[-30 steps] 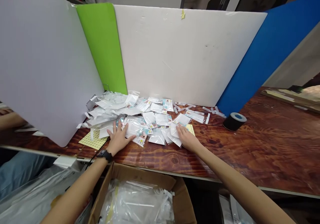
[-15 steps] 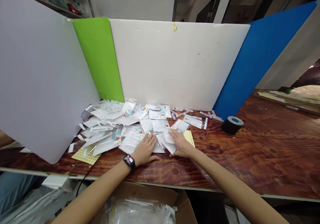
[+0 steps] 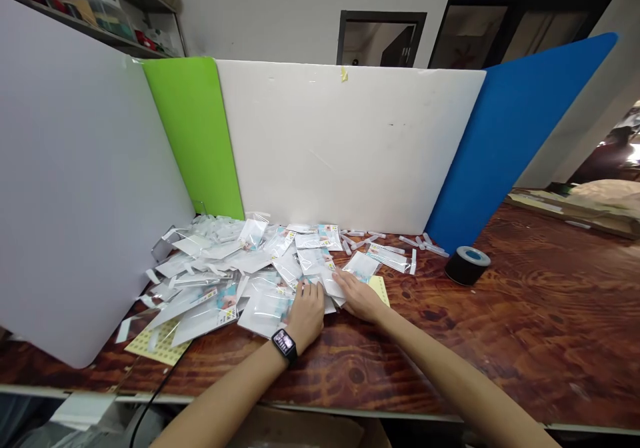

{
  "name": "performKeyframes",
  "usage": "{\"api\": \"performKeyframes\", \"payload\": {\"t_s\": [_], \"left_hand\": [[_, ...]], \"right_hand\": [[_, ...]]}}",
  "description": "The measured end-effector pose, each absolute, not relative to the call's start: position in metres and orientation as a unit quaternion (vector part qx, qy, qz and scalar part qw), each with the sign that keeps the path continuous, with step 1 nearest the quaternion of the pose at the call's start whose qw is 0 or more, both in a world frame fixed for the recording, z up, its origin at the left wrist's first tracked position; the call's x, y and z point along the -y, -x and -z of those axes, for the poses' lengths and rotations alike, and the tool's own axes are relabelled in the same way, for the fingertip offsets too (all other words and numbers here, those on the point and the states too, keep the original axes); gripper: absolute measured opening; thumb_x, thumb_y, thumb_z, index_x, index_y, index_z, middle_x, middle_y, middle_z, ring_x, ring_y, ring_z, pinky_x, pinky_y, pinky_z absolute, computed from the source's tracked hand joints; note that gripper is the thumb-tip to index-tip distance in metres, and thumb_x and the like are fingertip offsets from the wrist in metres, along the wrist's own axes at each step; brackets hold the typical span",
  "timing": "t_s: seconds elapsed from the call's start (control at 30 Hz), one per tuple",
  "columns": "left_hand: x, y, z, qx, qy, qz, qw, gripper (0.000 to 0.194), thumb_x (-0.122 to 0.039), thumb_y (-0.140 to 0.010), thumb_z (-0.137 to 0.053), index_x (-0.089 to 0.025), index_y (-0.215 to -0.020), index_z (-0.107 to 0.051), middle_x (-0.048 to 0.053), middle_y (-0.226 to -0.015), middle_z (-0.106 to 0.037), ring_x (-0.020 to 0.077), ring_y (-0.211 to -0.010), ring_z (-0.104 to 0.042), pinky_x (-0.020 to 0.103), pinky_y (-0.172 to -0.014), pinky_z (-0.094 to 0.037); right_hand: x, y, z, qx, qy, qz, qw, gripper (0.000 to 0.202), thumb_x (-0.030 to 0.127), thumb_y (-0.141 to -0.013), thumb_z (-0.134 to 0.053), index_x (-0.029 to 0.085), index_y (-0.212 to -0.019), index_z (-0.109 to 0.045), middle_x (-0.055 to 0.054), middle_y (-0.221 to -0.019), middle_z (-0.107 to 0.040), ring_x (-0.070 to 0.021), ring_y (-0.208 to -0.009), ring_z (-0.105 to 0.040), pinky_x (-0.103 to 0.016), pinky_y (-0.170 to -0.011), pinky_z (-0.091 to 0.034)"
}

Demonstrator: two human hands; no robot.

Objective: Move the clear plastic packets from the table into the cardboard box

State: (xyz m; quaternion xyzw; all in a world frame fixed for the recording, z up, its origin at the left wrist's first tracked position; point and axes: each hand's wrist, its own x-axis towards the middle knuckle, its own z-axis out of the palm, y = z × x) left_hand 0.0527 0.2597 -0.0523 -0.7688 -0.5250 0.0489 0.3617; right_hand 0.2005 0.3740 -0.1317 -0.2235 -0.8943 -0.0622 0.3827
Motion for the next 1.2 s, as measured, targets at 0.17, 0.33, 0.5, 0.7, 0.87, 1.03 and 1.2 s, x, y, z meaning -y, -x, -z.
{"api": "performKeyframes", "payload": {"t_s": [0.17,0.33,0.5,0.7,0.87,1.03,1.2], "left_hand": [[-0.275,-0.059,0.05,0.492,0.789,-0.037,0.365,0.048,-0.003,-0.08,-0.04,0.005,-0.127,-0.044,0.029,-0.137,-0.043,0.0358,-0.132,-0.037,0.049,-0.106,-0.032],[-0.271,-0.066,0.043,0.443,0.82,-0.04,0.359,0.033,-0.004,-0.088,-0.032,0.0,-0.113,-0.054,0.024,-0.114,-0.061,0.0305,-0.114,-0.055,0.048,-0.102,-0.036],[-0.249,-0.077,0.038,0.412,0.843,-0.014,0.345,0.037,0.001,-0.085,-0.037,-0.006,-0.119,-0.048,0.015,-0.103,-0.063,0.0239,-0.098,-0.059,0.038,-0.088,-0.047],[-0.237,-0.089,0.01,0.453,0.812,0.077,0.36,0.026,-0.01,-0.091,-0.04,-0.009,-0.115,-0.049,0.011,-0.095,-0.062,0.0205,-0.086,-0.058,0.032,-0.075,-0.05],[-0.261,-0.083,-0.024,0.494,0.762,0.095,0.408,0.026,-0.021,-0.095,-0.036,-0.004,-0.105,-0.055,0.023,-0.113,-0.058,0.0308,-0.109,-0.054,0.047,-0.091,-0.045],[-0.309,-0.066,-0.008,0.537,0.737,0.03,0.41,0.026,-0.014,-0.093,-0.038,0.001,-0.103,-0.058,0.033,-0.134,-0.044,0.0386,-0.132,-0.036,0.055,-0.102,-0.034],[-0.337,-0.049,0.024,0.596,0.705,-0.013,0.385,0.048,-0.017,-0.084,-0.056,-0.005,-0.129,-0.046,0.029,-0.132,-0.048,0.0391,-0.125,-0.044,0.058,-0.088,-0.046]], "right_hand": [[-0.373,-0.212,0.133,0.87,0.205,0.056,0.445,0.059,0.012,-0.082,-0.041,0.003,-0.138,-0.03,-0.027,-0.138,-0.042,-0.0311,-0.134,-0.036,-0.053,-0.103,-0.041],[-0.354,-0.242,0.131,0.853,0.184,0.039,0.486,0.05,0.016,-0.089,-0.036,0.01,-0.139,-0.032,-0.021,-0.136,-0.047,-0.0264,-0.129,-0.044,-0.046,-0.102,-0.044],[-0.347,-0.284,0.134,0.804,0.245,-0.006,0.542,0.049,0.028,-0.093,-0.041,0.018,-0.14,-0.031,-0.015,-0.128,-0.056,-0.0241,-0.117,-0.056,-0.04,-0.095,-0.05],[-0.376,-0.32,0.133,0.697,0.379,-0.018,0.608,0.046,0.031,-0.092,-0.04,0.014,-0.135,-0.035,-0.019,-0.122,-0.051,-0.0303,-0.117,-0.051,-0.05,-0.094,-0.045],[-0.407,-0.306,0.116,0.714,0.422,-0.014,0.558,0.046,0.024,-0.091,-0.035,0.013,-0.136,-0.038,-0.018,-0.132,-0.046,-0.0282,-0.125,-0.043,-0.047,-0.101,-0.039],[-0.422,-0.256,0.116,0.783,0.455,-0.032,0.423,0.054,0.026,-0.085,-0.048,0.009,-0.136,-0.043,-0.018,-0.144,-0.039,-0.032,-0.136,-0.028,-0.052,-0.111,-0.021],[-0.429,-0.229,0.123,0.796,0.508,-0.046,0.325,0.1,0.06,-0.068,-0.064,0.007,-0.144,-0.028,-0.023,-0.149,-0.026,-0.0426,-0.138,-0.018,-0.066,-0.103,-0.021]]}}
